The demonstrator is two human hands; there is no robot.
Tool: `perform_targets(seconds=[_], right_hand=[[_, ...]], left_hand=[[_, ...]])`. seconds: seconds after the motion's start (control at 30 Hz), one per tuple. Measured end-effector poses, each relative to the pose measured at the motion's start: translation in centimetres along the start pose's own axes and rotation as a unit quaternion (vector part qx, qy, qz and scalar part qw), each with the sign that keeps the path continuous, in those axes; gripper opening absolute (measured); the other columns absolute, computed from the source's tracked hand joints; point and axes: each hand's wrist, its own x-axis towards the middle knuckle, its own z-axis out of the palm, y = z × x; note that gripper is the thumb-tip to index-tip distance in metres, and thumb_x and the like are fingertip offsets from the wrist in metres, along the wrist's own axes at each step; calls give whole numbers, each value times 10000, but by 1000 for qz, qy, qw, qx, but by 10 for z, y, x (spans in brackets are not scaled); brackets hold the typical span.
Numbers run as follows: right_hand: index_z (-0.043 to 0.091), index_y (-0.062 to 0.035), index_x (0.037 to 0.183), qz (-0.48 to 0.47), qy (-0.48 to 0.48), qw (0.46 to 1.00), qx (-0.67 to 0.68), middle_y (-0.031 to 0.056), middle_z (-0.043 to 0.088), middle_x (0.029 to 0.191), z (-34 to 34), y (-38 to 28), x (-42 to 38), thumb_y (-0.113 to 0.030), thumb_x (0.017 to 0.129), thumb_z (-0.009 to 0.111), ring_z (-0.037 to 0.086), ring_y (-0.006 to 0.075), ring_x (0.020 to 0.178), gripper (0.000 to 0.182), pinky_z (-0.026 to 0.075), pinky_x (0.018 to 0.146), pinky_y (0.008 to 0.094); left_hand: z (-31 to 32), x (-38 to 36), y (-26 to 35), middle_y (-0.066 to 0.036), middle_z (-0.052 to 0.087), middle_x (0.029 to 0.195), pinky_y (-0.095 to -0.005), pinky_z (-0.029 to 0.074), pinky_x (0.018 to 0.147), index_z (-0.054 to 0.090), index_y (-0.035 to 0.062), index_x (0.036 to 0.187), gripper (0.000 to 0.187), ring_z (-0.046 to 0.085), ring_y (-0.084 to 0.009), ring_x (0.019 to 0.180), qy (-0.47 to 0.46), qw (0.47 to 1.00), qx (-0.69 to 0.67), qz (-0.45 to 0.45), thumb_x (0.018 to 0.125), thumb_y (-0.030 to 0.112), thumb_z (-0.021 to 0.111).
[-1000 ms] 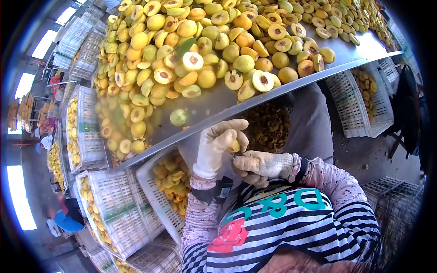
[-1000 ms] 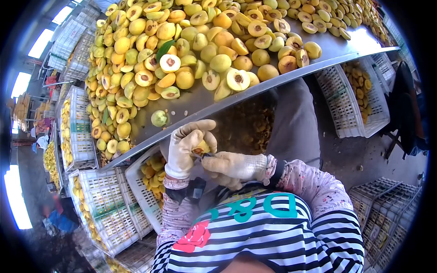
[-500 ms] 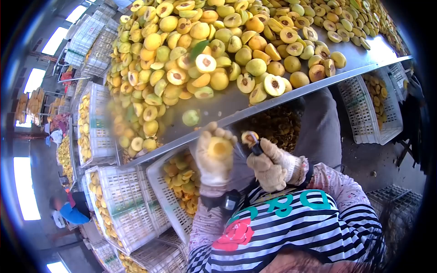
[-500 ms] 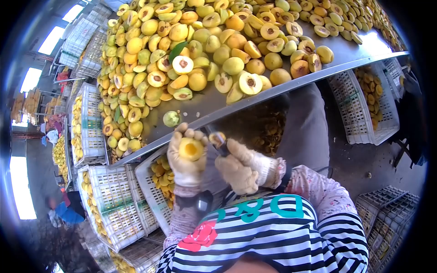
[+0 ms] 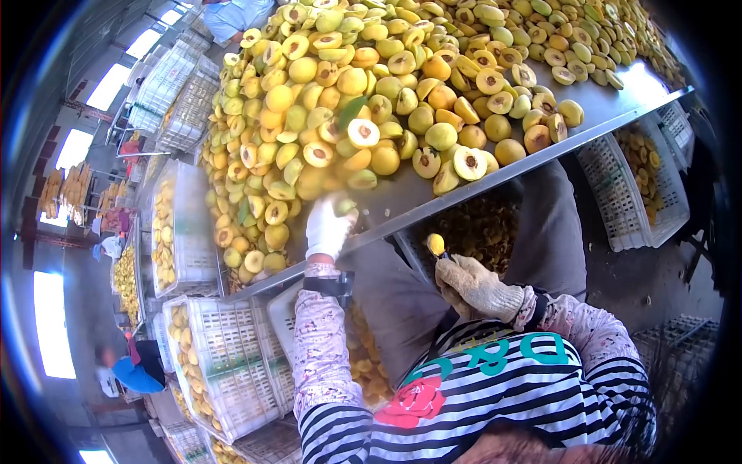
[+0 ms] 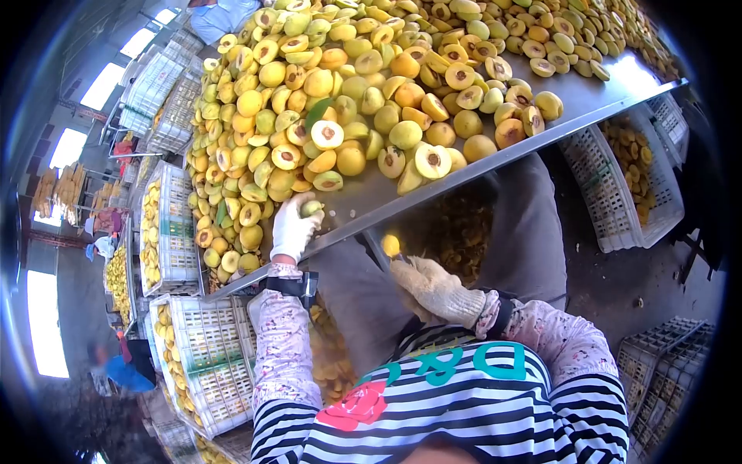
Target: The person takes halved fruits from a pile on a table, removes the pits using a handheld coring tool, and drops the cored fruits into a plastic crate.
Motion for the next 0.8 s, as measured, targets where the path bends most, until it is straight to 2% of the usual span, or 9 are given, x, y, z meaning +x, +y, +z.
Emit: perform_targets(seconds=[0.07,0.13,0.23,0.3,0.33,0.4,0.5,0.73,0.8], right_hand=[[503,-88,907,-192,27,981,-12,-14,482,614,2,-6,3,-368,1029,522,428,93,474,306,348,444,242],[505,-74,924,-274,99,956,27,-10,501,612,4,-1,22,-339,1022,539,436,94,481,284,353,455,242],[522,-99,849,9,26,998,-61,-21,463,595,-14,2,36,-392,1008,539,419,105,434,334,343,413,260],[546,-113,883,46,9,994,-100,-25,472,599,-2,-1,28,-384,990,579,395,92,412,294,320,380,270],[581,-78,966,16,20,996,-81,-21,542,632,4,-3,17,-419,945,639,502,94,498,347,415,468,264],[590,-60,1060,-148,-11,989,27,-33,595,778,11,-8,15,-265,943,680,522,51,651,253,451,581,223],[594,-18,1187,-147,-29,988,28,-12,620,922,19,-39,-1,-192,956,667,547,52,836,299,468,716,229],[651,-41,1065,-52,-80,982,-165,15,651,814,0,-52,-8,-222,950,662,607,98,760,215,499,705,263],[659,-42,1038,-102,-16,965,-242,74,674,812,6,-44,-8,-214,912,669,649,171,763,214,514,718,305]], left_hand=[[-7,-8,20,-64,654,1097,-276,554,808,586,1,1274,481,659,-155,912,-76,936,-336,-73,817,46,728],[2,-28,25,-77,657,1166,-294,559,859,554,15,1306,535,667,-183,985,-99,813,-574,21,804,20,740],[19,-66,40,-136,621,1309,-362,561,944,547,25,1340,607,654,-264,1130,-105,667,-737,0,776,3,769],[22,-86,44,-148,619,1308,-369,547,968,548,25,1353,634,648,-261,1134,-103,676,-729,-3,766,7,786],[21,-100,50,-150,621,1302,-361,541,971,552,25,1353,638,644,-253,1138,-105,670,-735,-18,762,0,789],[22,-115,62,-148,624,1293,-348,524,983,572,18,1334,624,635,-236,1144,-98,739,-666,-17,753,-3,797],[19,-126,75,-140,628,1284,-337,504,993,612,6,1286,584,624,-218,1139,-59,868,-488,69,736,-4,808],[-6,-142,99,-122,690,1144,-323,500,941,717,25,1173,534,652,-204,1057,-57,937,-331,92,647,-7,807],[-3,-144,97,-136,681,1153,-317,518,919,702,21,1197,557,664,-217,1043,-68,944,-306,105,653,-34,805]])
